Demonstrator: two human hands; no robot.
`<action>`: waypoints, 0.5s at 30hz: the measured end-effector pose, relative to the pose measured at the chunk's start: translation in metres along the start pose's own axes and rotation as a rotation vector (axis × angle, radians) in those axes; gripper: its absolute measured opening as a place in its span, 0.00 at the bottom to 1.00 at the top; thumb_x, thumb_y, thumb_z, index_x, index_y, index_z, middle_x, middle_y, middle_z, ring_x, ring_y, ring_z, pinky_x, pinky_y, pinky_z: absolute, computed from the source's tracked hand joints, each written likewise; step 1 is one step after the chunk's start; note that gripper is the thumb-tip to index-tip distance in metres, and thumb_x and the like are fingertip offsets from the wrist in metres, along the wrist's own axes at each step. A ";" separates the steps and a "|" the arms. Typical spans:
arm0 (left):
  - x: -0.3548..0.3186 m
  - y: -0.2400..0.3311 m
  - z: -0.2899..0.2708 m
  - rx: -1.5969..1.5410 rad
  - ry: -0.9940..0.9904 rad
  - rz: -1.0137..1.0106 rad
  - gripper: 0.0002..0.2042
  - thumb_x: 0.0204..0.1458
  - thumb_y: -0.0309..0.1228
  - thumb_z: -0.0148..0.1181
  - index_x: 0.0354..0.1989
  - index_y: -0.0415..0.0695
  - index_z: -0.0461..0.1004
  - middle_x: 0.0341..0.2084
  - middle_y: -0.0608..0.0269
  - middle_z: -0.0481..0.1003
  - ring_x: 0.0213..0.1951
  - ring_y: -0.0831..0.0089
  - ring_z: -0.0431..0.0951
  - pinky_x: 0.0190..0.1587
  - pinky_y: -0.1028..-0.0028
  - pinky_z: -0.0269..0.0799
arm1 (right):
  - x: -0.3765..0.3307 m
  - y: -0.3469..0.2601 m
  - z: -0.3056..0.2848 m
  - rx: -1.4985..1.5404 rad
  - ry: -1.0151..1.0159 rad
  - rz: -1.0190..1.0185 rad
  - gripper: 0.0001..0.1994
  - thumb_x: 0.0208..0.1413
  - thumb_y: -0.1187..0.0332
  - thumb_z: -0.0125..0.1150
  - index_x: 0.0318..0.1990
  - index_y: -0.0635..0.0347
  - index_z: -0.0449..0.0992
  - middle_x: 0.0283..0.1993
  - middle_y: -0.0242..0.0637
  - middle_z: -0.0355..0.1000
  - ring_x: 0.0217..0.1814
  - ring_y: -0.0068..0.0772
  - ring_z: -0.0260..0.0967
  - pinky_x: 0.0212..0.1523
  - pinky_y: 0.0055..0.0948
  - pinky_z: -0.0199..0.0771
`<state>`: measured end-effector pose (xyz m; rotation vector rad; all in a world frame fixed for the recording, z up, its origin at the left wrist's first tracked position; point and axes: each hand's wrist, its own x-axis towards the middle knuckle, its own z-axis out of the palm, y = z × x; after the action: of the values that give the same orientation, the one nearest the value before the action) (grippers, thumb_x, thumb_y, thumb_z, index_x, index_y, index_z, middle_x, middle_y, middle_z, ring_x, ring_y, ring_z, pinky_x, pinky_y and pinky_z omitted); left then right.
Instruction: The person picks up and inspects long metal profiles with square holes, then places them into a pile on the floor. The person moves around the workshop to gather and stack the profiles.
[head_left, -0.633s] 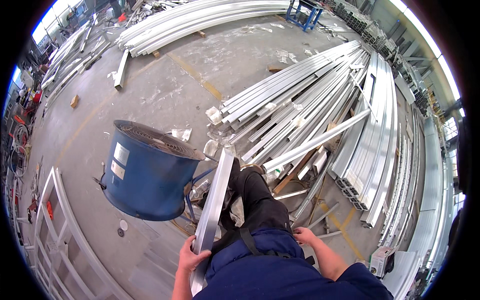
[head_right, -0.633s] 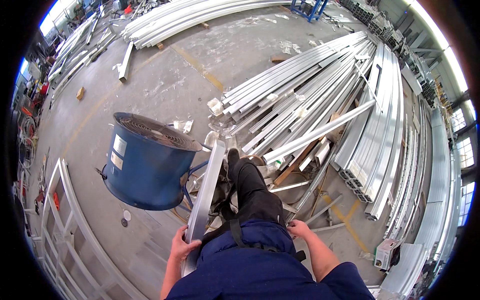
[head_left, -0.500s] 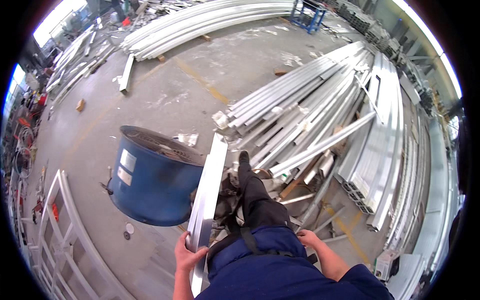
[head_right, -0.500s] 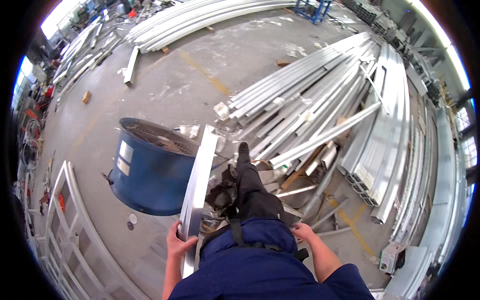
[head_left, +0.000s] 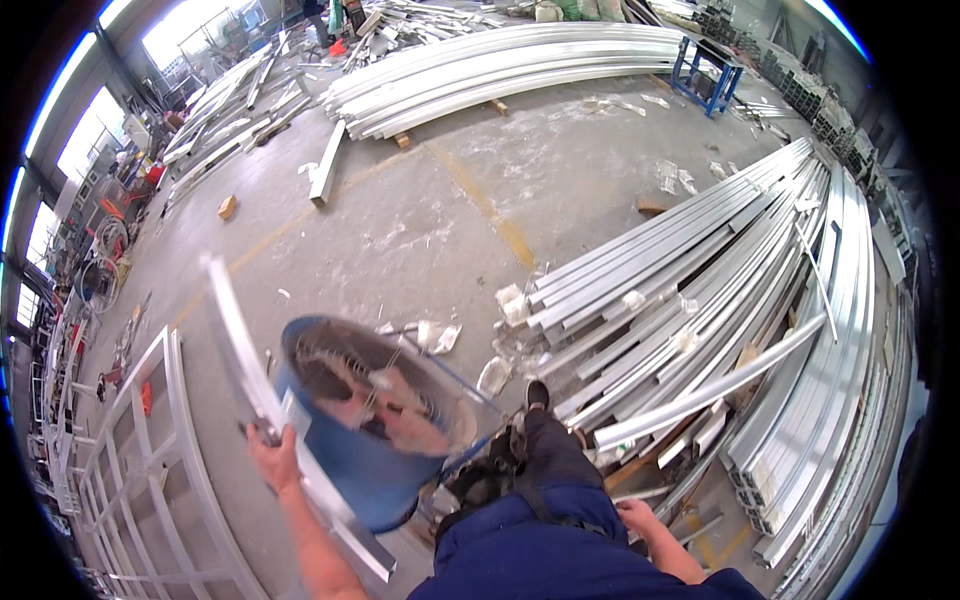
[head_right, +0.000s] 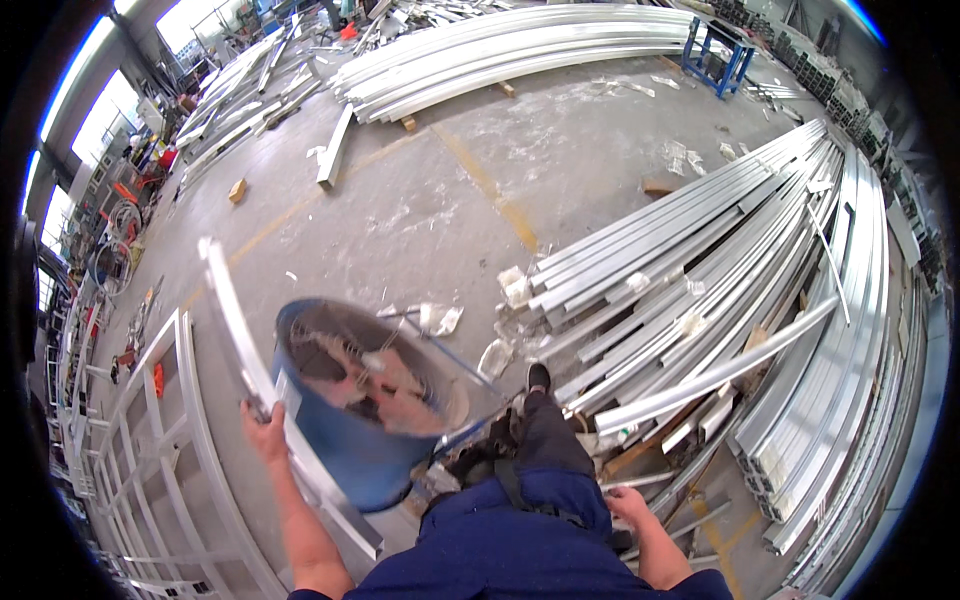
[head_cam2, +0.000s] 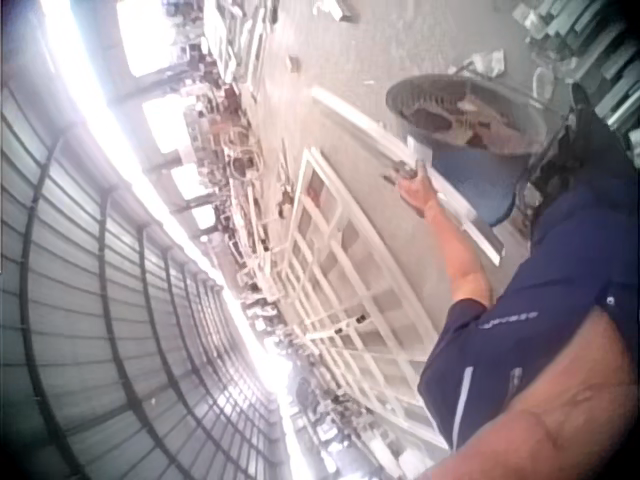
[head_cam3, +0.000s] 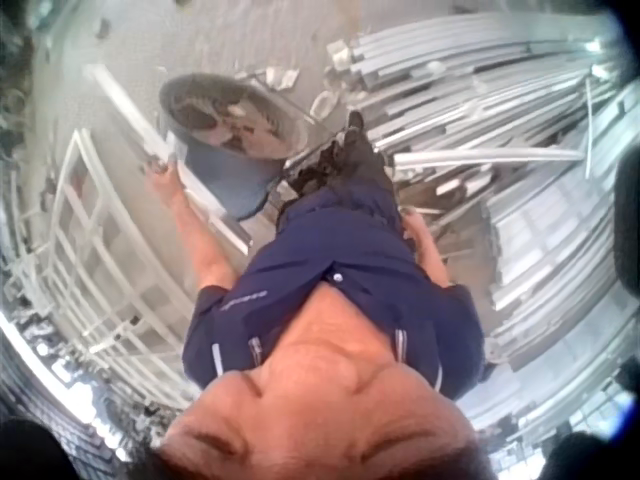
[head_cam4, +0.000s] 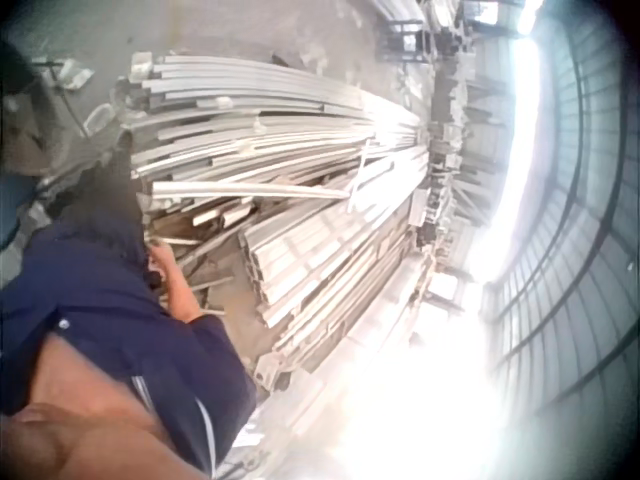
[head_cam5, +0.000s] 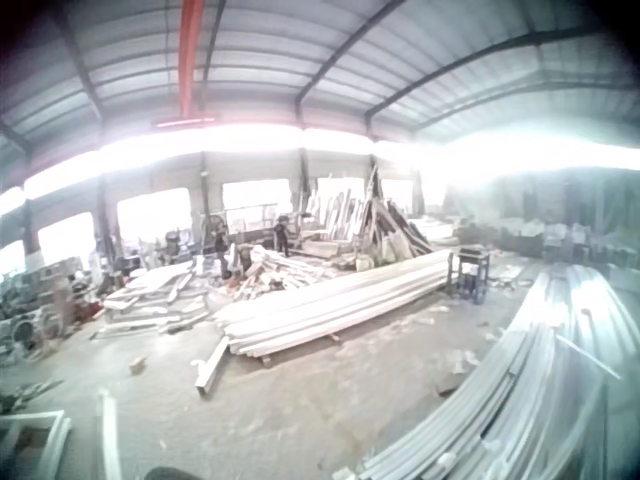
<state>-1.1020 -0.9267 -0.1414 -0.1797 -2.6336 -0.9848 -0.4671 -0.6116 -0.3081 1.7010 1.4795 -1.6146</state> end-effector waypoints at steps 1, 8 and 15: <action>0.010 -0.010 0.014 0.100 0.023 0.033 0.34 0.46 0.41 0.68 0.60 0.36 0.65 0.50 0.42 0.72 0.51 0.49 0.71 0.57 0.61 0.66 | 0.013 -0.010 -0.017 -0.030 -0.010 -0.010 0.17 0.50 0.61 0.64 0.45 0.61 0.77 0.33 0.39 0.75 0.32 0.31 0.74 0.30 0.31 0.77; 0.041 -0.047 0.046 0.099 -0.187 -0.367 0.32 0.54 0.40 0.60 0.66 0.39 0.60 0.56 0.40 0.67 0.58 0.49 0.67 0.62 0.61 0.59 | 0.081 -0.099 -0.153 0.047 -0.037 0.151 0.24 0.51 0.62 0.62 0.52 0.69 0.74 0.39 0.42 0.78 0.34 0.32 0.77 0.31 0.31 0.79; 0.029 -0.067 0.044 0.116 -0.102 -0.428 0.36 0.52 0.37 0.61 0.69 0.41 0.55 0.62 0.40 0.61 0.62 0.50 0.64 0.63 0.62 0.59 | 0.140 -0.206 -0.231 0.369 0.084 0.035 0.11 0.54 0.65 0.59 0.42 0.61 0.75 0.29 0.36 0.70 0.32 0.31 0.71 0.27 0.35 0.74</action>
<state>-1.1555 -0.9487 -0.2043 0.3862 -2.8789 -0.9620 -0.5543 -0.2837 -0.2891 1.9974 1.2351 -1.9100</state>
